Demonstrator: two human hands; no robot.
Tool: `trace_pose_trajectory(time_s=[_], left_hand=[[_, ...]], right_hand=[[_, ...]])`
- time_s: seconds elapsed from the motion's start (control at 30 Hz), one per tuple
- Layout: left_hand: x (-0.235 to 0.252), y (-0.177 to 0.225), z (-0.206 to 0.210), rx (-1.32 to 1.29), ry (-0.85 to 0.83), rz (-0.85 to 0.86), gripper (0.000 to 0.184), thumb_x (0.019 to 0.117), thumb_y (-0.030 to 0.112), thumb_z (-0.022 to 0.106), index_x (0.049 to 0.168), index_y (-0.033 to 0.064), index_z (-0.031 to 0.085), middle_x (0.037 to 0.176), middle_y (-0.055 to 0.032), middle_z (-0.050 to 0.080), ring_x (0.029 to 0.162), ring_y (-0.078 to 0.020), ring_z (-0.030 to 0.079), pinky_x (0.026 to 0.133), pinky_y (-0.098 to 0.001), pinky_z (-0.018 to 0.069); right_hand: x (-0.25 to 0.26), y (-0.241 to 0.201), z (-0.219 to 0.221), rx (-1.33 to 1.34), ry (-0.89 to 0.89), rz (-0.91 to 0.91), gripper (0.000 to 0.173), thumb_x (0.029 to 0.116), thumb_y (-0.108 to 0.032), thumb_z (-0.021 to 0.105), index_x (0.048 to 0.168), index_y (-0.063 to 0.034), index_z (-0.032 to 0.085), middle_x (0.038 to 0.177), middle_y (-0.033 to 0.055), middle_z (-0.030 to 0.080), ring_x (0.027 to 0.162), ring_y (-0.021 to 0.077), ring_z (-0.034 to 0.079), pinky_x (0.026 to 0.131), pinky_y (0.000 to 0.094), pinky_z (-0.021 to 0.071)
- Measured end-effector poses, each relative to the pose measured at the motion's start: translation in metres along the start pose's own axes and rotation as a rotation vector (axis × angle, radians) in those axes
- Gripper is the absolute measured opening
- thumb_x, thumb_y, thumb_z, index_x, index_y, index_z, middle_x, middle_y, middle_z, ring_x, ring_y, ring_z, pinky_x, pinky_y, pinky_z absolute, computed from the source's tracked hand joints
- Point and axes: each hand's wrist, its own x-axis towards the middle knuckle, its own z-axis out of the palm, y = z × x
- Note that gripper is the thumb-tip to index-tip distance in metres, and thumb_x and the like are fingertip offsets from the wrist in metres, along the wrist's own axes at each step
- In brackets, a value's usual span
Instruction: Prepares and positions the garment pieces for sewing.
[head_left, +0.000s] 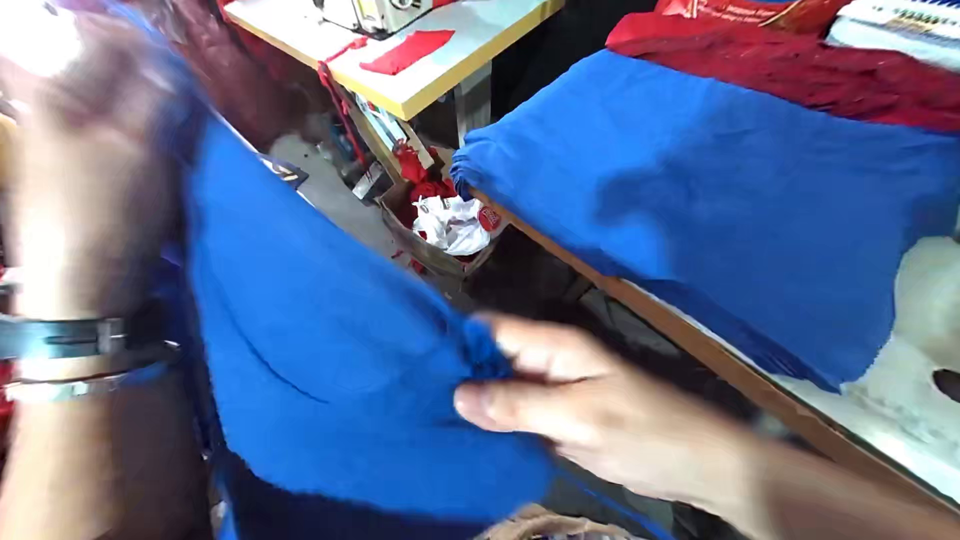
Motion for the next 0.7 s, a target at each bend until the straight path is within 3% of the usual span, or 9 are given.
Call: trace_pose_trajectory(time_s=[0.03, 0.1, 0.17, 0.27, 0.3, 0.37, 0.5, 0.6, 0.7], left_hand=[[-0.012, 0.021, 0.021, 0.077, -0.139, -0.107, 0.027, 0.1048, 0.031, 0.054, 0.115, 0.0094, 0.067, 0.103, -0.0037, 0.066, 0.091, -0.0092, 0.064, 0.083, -0.0356, 0.0542], [-0.038, 0.027, 0.074, 0.069, -0.462, -0.274, 0.029, 0.1050, 0.019, 0.053, 0.117, -0.0035, 0.068, 0.112, -0.0235, 0.067, 0.104, -0.0334, 0.065, 0.094, -0.0597, 0.0472], [-0.072, -0.015, 0.138, 0.046, -0.646, -0.323, 0.025, 0.1049, 0.011, 0.055, 0.117, -0.0047, 0.070, 0.116, -0.0257, 0.069, 0.113, -0.0398, 0.065, 0.101, -0.0625, 0.0457], [-0.127, -0.069, 0.206, 0.110, -0.676, -0.456, 0.035, 0.1018, 0.017, 0.063, 0.133, 0.0011, 0.064, 0.138, -0.0278, 0.058, 0.131, -0.0475, 0.052, 0.106, -0.0713, 0.0354], [-0.135, -0.067, 0.211, 0.125, -0.648, -0.516, 0.043, 0.1011, 0.019, 0.064, 0.140, 0.0011, 0.058, 0.147, -0.0295, 0.050, 0.136, -0.0515, 0.045, 0.107, -0.0749, 0.0299], [-0.140, -0.064, 0.216, 0.144, -0.529, -0.546, 0.052, 0.0991, 0.022, 0.068, 0.145, 0.0006, 0.053, 0.150, -0.0312, 0.045, 0.138, -0.0549, 0.041, 0.105, -0.0772, 0.0306], [-0.120, -0.036, 0.231, 0.019, -0.238, -0.332, 0.053, 0.0945, 0.019, 0.071, 0.138, -0.0064, 0.056, 0.145, -0.0361, 0.047, 0.133, -0.0576, 0.044, 0.104, -0.0757, 0.0351], [-0.093, 0.031, 0.244, -0.195, -0.092, -0.172, 0.053, 0.0953, 0.023, 0.062, 0.136, -0.0097, 0.053, 0.148, -0.0349, 0.043, 0.138, -0.0507, 0.041, 0.108, -0.0653, 0.0380], [-0.067, 0.110, 0.256, -0.345, -0.001, 0.032, 0.049, 0.0975, 0.027, 0.059, 0.129, -0.0109, 0.056, 0.145, -0.0321, 0.045, 0.136, -0.0351, 0.047, 0.107, -0.0475, 0.0440]], right_hand=[[0.004, 0.035, -0.006, -0.075, 0.031, 0.080, 0.021, 0.1007, -0.012, 0.058, 0.120, -0.0050, 0.065, 0.098, 0.0002, 0.070, 0.090, 0.0022, 0.066, 0.083, 0.0229, 0.0566], [0.012, 0.108, -0.022, -0.190, 0.050, 0.240, 0.029, 0.1015, -0.011, 0.057, 0.126, 0.0043, 0.061, 0.113, 0.0135, 0.068, 0.104, 0.0131, 0.066, 0.095, 0.0323, 0.0529], [0.018, 0.173, -0.043, -0.332, 0.070, 0.435, 0.039, 0.1019, -0.007, 0.056, 0.138, 0.0071, 0.052, 0.130, 0.0246, 0.061, 0.118, 0.0285, 0.062, 0.105, 0.0423, 0.0475], [0.012, 0.213, -0.072, -0.572, 0.068, 0.670, 0.053, 0.1011, -0.004, 0.058, 0.150, 0.0032, 0.040, 0.138, 0.0292, 0.055, 0.124, 0.0398, 0.058, 0.107, 0.0505, 0.0460], [0.005, 0.208, -0.078, -0.605, 0.041, 0.688, 0.053, 0.1008, -0.004, 0.058, 0.150, 0.0037, 0.040, 0.139, 0.0300, 0.053, 0.125, 0.0413, 0.057, 0.107, 0.0516, 0.0453], [-0.015, 0.176, -0.081, -0.615, -0.063, 0.679, 0.047, 0.1016, -0.005, 0.058, 0.146, 0.0045, 0.046, 0.137, 0.0296, 0.055, 0.125, 0.0409, 0.058, 0.108, 0.0516, 0.0446], [-0.072, 0.102, -0.083, -0.633, -0.054, 0.324, 0.028, 0.0992, 0.000, 0.059, 0.125, 0.0093, 0.064, 0.117, 0.0279, 0.067, 0.107, 0.0392, 0.068, 0.098, 0.0496, 0.0523], [-0.111, 0.056, -0.097, -0.874, 0.234, -0.103, 0.015, 0.0969, 0.001, 0.061, 0.107, 0.0032, 0.073, 0.098, 0.0188, 0.072, 0.091, 0.0278, 0.072, 0.085, 0.0383, 0.0592], [-0.145, 0.031, -0.140, -1.216, 0.590, -0.332, 0.015, 0.1049, -0.015, 0.055, 0.105, -0.0095, 0.069, 0.099, 0.0066, 0.069, 0.099, 0.0125, 0.067, 0.091, 0.0231, 0.0537]])
